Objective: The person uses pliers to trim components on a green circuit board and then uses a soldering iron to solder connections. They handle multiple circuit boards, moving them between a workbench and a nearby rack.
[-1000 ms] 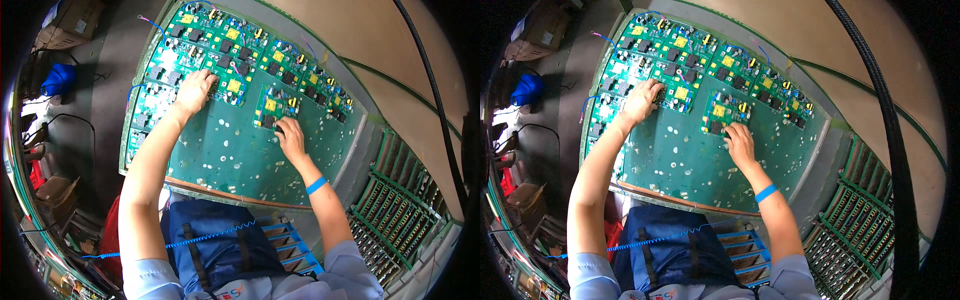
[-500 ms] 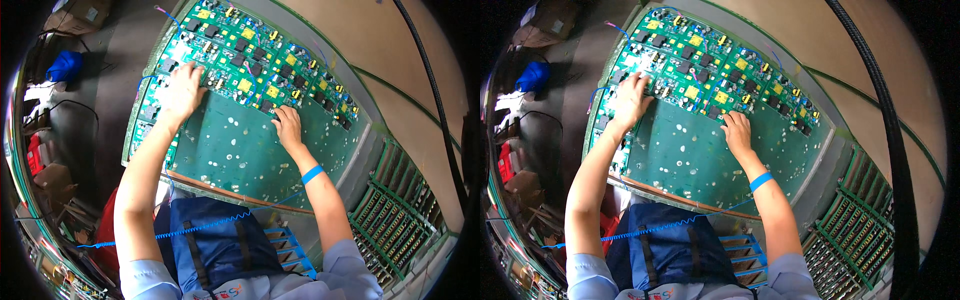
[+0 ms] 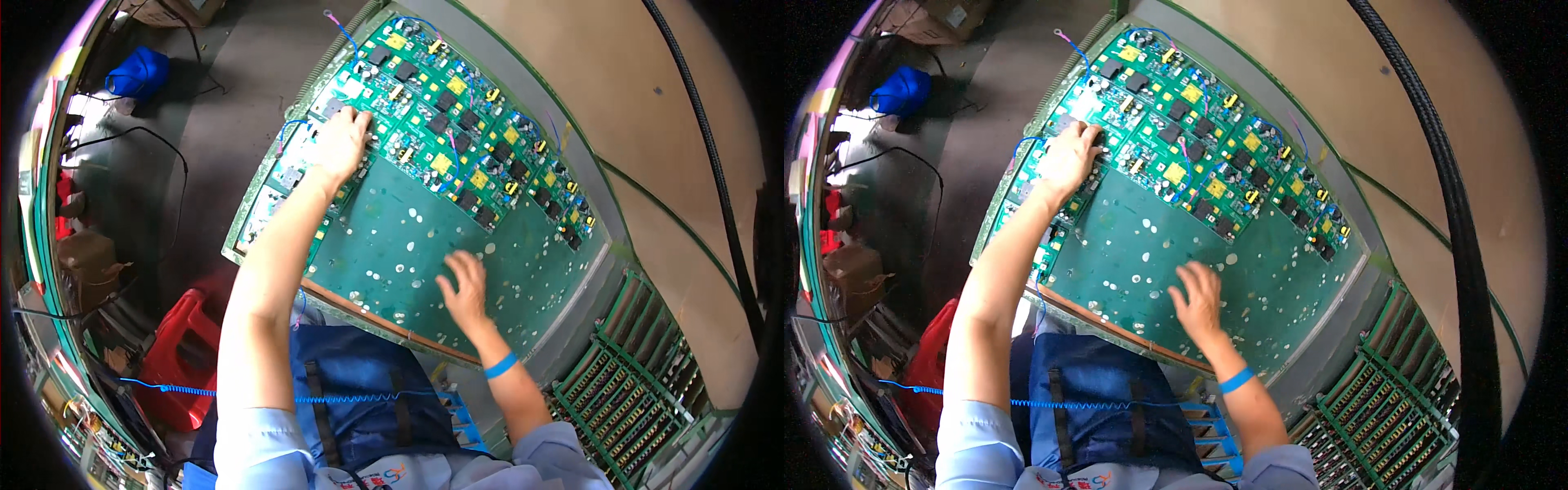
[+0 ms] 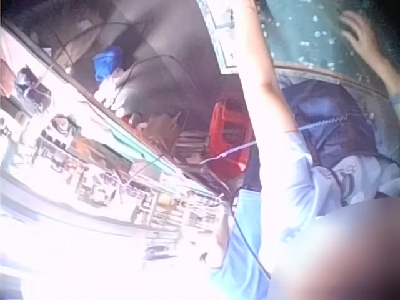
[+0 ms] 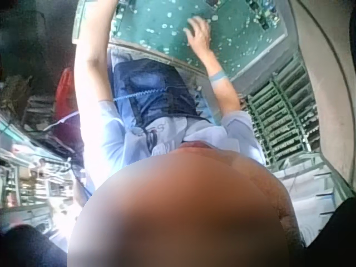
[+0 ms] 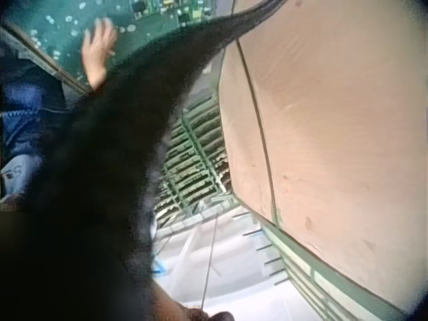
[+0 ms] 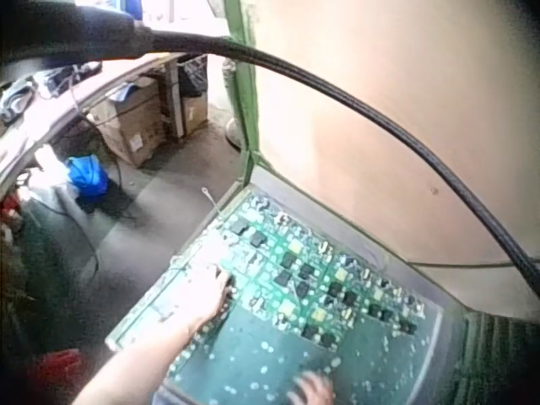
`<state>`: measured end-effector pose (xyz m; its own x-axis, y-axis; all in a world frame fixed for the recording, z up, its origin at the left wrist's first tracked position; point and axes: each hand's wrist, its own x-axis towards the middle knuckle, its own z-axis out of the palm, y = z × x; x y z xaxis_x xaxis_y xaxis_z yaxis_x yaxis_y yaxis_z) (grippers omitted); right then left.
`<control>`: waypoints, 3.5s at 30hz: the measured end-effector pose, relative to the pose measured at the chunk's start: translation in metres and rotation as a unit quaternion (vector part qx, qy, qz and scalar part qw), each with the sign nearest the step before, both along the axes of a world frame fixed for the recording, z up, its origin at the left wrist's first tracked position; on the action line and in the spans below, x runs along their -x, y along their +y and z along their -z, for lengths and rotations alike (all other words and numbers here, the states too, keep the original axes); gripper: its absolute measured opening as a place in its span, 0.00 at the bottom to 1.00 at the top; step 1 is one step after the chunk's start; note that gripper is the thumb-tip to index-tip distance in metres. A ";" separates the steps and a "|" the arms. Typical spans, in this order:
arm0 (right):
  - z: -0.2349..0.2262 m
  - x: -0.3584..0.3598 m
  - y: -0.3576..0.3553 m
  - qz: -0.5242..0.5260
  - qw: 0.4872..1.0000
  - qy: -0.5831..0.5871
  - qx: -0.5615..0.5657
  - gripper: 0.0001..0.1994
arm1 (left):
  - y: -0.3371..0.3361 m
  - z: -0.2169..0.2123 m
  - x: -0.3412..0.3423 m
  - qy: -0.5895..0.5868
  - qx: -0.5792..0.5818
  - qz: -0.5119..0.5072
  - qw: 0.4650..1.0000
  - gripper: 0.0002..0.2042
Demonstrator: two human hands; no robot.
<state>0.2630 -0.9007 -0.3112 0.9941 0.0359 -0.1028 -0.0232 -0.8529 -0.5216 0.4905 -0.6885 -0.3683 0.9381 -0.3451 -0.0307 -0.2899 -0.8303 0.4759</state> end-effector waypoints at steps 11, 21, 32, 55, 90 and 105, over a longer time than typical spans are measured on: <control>-0.069 0.033 0.076 -0.166 0.975 0.121 -0.090 0.14 | -0.016 0.010 0.003 -0.033 0.111 -0.117 0.986 0.10; -0.156 -0.002 0.162 -0.288 0.930 0.107 -0.203 0.10 | 0.130 -0.172 0.160 -0.007 0.194 -0.055 0.980 0.14; -0.238 -0.038 0.317 -0.439 0.874 0.008 -0.206 0.02 | 0.454 -0.400 0.163 -0.376 0.290 -0.392 0.788 0.04; -0.195 -0.052 0.586 -0.574 0.808 -0.108 -0.071 0.15 | 0.876 -0.225 -0.084 -0.074 0.629 -0.632 0.446 0.10; -0.192 -0.054 0.588 -0.591 0.785 -0.170 -0.079 0.12 | 0.849 -0.318 0.455 0.257 0.069 -0.733 0.626 0.08; -0.188 -0.053 0.587 -0.581 0.797 -0.151 -0.072 0.13 | 0.945 -0.252 0.190 -0.070 0.481 -0.758 0.434 0.15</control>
<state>0.3162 -0.3140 -0.1232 0.2609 0.9393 0.2228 0.8827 -0.1387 -0.4489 0.3004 0.2561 -0.1165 0.0782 0.8830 -0.4627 0.1617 0.4468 0.8799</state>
